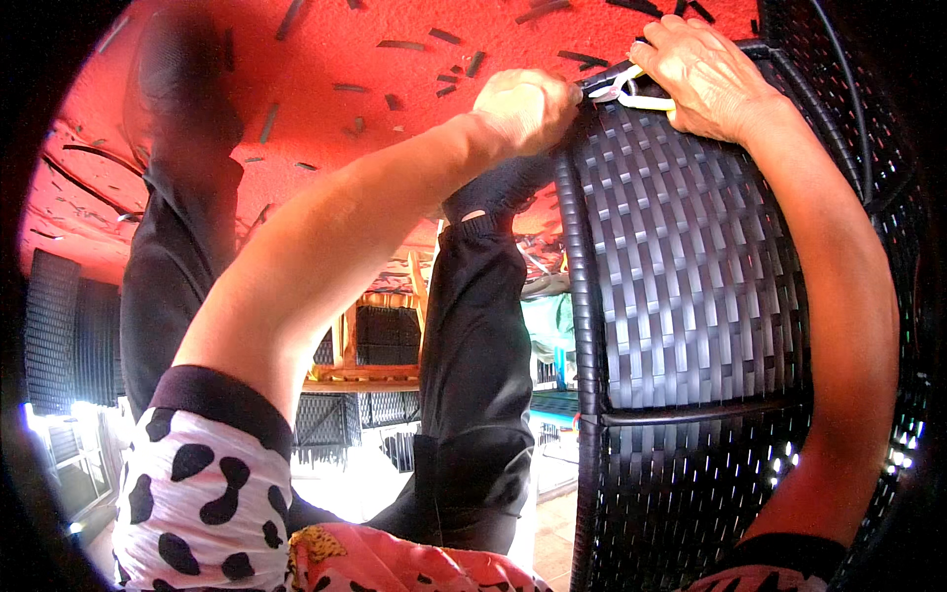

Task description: The person uses a specialized cutter to trim excess wicker material from the edges of large black wicker furniture panels and then stacks the finished panels onto a pile.

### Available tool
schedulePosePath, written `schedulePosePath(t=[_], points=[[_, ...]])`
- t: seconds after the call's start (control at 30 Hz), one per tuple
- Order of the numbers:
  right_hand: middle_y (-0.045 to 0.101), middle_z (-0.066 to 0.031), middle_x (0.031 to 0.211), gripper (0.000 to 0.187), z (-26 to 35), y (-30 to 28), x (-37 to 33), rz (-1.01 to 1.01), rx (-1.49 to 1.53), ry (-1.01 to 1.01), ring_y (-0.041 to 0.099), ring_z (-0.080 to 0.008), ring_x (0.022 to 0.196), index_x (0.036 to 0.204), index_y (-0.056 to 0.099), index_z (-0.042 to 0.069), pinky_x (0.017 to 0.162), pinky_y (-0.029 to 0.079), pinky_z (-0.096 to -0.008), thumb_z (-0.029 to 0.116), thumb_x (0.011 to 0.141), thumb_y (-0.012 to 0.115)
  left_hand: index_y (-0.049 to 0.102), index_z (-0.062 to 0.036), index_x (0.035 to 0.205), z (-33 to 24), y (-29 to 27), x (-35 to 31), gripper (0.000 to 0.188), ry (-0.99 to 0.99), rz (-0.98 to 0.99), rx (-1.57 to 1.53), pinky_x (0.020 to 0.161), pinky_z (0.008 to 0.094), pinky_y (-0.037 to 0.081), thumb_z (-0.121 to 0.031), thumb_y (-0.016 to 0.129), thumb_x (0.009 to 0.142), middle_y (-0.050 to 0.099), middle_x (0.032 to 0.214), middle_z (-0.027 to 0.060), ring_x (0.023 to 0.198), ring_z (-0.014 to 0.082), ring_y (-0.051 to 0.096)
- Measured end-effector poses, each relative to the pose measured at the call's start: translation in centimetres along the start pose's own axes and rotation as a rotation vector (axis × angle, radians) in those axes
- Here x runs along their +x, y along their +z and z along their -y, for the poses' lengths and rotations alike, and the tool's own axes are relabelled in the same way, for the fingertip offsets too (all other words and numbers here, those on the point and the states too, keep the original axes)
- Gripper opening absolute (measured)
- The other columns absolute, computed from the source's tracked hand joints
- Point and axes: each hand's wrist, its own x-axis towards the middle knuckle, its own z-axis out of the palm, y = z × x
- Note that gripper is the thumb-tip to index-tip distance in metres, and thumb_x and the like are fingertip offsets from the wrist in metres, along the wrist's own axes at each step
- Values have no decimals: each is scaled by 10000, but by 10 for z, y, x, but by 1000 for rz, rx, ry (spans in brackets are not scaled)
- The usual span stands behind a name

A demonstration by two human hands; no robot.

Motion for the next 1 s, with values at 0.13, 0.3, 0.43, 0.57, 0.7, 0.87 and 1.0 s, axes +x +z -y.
schedulePosePath(t=[0.13, 0.3, 0.43, 0.57, 0.7, 0.87, 1.0], points=[[565, -119, 869, 262, -2, -6, 2, 199, -19, -7, 533, -268, 888, 831, 584, 44, 788, 428, -376, 158, 604, 650, 538, -85, 841, -2, 5, 0, 164, 14, -106, -21, 637, 440, 453, -228, 466, 805, 577, 759, 150, 760, 350, 562], [569, -126, 859, 252, -7, -2, 3, 206, -13, -28, 536, -274, 881, 821, 583, 34, 779, 433, -371, 147, 604, 645, 532, -75, 814, -7, 1, 10, 151, 83, -136, 62, 608, 440, 450, -212, 470, 804, 565, 747, 156, 750, 350, 557], [572, -135, 884, 251, -1, -11, 6, 280, 9, 1, 533, -287, 899, 809, 580, 34, 797, 433, -364, 146, 596, 650, 541, -63, 766, -5, -1, 10, 171, 22, -246, -92, 583, 426, 449, -225, 497, 797, 557, 692, 154, 705, 338, 571], [555, -139, 916, 303, -5, 10, 1, 245, -36, 16, 529, -270, 921, 889, 559, 23, 802, 434, -356, 88, 602, 632, 574, -66, 764, -1, -7, 14, 188, -12, -371, -253, 562, 372, 457, -246, 528, 792, 556, 663, 156, 626, 298, 578], [541, -176, 958, 382, -3, 12, -9, 153, 12, 90, 517, -322, 950, 924, 532, -4, 829, 422, -392, 26, 554, 623, 611, -31, 803, 7, -31, 10, 245, -225, -232, -511, 658, 360, 468, -256, 525, 759, 598, 726, 166, 710, 295, 593], [547, -201, 950, 388, -14, -21, -9, 316, -54, 193, 512, -331, 953, 894, 547, -48, 841, 424, -381, 59, 529, 622, 579, -3, 762, 38, -2, -30, 165, -226, -116, -614, 596, 287, 431, -156, 523, 786, 554, 657, 29, 639, 103, 513], [549, -200, 945, 394, -24, -27, -29, 254, -73, 216, 512, -335, 941, 901, 542, -52, 844, 421, -383, 50, 526, 606, 564, -38, 706, 36, 9, -50, 145, -250, 143, -947, 515, 239, 370, -153, 514, 778, 485, 588, -15, 547, 77, 442]])
